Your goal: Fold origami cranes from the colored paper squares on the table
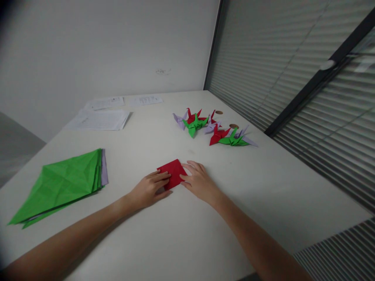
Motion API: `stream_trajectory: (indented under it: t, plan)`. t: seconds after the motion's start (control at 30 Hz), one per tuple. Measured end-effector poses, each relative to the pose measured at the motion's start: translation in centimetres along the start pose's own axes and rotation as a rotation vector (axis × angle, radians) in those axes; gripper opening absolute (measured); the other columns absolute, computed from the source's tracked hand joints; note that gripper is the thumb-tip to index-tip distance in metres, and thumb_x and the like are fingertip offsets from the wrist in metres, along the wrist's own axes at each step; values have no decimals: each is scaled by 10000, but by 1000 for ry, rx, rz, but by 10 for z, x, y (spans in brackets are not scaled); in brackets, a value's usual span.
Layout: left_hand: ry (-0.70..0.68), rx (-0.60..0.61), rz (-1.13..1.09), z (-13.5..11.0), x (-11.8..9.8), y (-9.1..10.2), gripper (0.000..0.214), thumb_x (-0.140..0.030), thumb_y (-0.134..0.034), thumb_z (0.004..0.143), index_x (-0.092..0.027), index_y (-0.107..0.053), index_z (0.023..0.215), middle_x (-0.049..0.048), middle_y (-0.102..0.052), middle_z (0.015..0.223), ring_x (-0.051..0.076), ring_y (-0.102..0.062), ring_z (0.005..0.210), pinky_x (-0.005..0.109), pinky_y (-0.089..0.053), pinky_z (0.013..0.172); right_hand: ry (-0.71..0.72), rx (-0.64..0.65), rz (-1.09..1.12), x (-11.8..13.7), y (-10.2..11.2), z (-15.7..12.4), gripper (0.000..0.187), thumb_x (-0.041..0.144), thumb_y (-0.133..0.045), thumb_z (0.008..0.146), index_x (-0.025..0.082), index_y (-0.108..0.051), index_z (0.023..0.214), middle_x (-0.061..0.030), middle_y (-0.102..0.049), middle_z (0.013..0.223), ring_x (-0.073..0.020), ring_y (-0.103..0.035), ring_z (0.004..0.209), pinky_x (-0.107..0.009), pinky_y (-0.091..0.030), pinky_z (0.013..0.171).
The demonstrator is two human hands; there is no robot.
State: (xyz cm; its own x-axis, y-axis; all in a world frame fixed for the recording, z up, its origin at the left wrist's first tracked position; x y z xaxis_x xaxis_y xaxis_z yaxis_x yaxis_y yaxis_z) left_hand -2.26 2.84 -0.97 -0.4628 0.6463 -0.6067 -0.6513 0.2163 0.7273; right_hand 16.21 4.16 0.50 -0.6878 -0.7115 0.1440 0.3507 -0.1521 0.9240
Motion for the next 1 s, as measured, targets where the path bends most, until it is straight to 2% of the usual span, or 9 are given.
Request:
stream_trajectory:
  t: [0.13, 0.33, 0.47, 0.57, 0.63, 0.73, 0.8, 0.87, 1.0]
  plan:
    - [-26, 2, -41, 2, -2, 4, 152, -309, -623, 878, -216, -720, 949, 132, -701, 1091, 281, -650, 1066, 514, -380, 1079, 61, -28, 31, 11, 4, 3, 128, 254, -732, 808, 209, -759, 925, -122, -615, 1257, -303, -494, 1227, -508, -443, 989]
    - [-113, 62, 80, 1, -14, 5, 252, -252, -464, 950, -188, -696, 874, 144, -692, 903, 240, -666, 859, 409, -508, 863, 126, -12, 73, 14, 5, 3, 220, 280, -717, 824, 203, -721, 1030, -102, -661, 1143, -283, -524, 1158, -477, -425, 961]
    - [-115, 20, 57, 1, -20, 10, 179, -292, -552, 911, -199, -703, 928, 144, -699, 922, 240, -660, 854, 375, -494, 828, 164, -44, 122, 14, 6, 3, 145, 206, -588, 914, 219, -719, 975, -57, -702, 960, -213, -598, 939, -418, -444, 863]
    - [-97, -6, 23, -1, -21, 14, 187, -282, -556, 914, -198, -708, 982, 146, -705, 967, 230, -662, 852, 362, -492, 819, 158, -135, 268, 16, 13, 3, 158, 199, -556, 936, 230, -704, 983, -38, -698, 886, -186, -607, 856, -388, -450, 829]
    - [-45, -69, -49, -1, -20, 18, 194, -256, -531, 927, -194, -702, 993, 134, -704, 975, 210, -662, 845, 344, -504, 807, 65, -266, 422, 12, 20, 2, 218, 238, -618, 904, 254, -660, 1118, -52, -691, 991, -201, -609, 947, -396, -454, 874]
    - [112, -347, -270, 0, -11, 30, 148, -295, -577, 902, -187, -650, 971, 85, -690, 909, 175, -655, 797, 289, -537, 720, -186, -400, 735, 0, 19, -1, 673, 337, -728, 816, 293, -420, 1413, -92, -631, 1201, -239, -585, 1093, -421, -457, 934]
    - [260, -512, -473, 0, -2, 32, 211, -325, -624, 864, -194, -568, 1020, 30, -661, 821, 136, -631, 679, 234, -529, 597, -318, -327, 1012, -4, 8, -1, 916, 384, -760, 773, 294, -222, 1508, -105, -630, 1211, -244, -610, 1069, -427, -478, 922]
    - [366, -559, -656, 2, 6, 28, 310, -334, -659, 830, -206, -492, 1058, -13, -631, 757, 109, -598, 590, 204, -502, 522, -417, -189, 1264, -1, -6, 1, 1040, 386, -782, 740, 277, -114, 1531, -94, -671, 1121, -229, -653, 971, -419, -509, 883]
    - [391, -544, -718, 5, 12, 22, 232, -321, -681, 790, -182, -551, 921, 12, -647, 800, 121, -613, 636, 227, -521, 553, -565, -96, 1483, 1, -16, 2, 1027, 338, -800, 704, 268, -167, 1510, -48, -709, 958, -195, -676, 851, -382, -536, 840]
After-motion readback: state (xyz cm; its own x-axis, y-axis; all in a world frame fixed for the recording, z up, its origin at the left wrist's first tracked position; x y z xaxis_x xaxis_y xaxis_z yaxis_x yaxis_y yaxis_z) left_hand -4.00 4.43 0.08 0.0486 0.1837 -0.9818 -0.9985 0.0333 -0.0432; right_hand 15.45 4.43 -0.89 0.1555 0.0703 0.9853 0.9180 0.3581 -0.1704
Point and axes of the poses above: each hand's wrist, its own z-axis towards the middle knuckle, its own y-axis out of the back of the hand, x = y × z, the point moved 5 cm from there along z, towards the middle knuckle
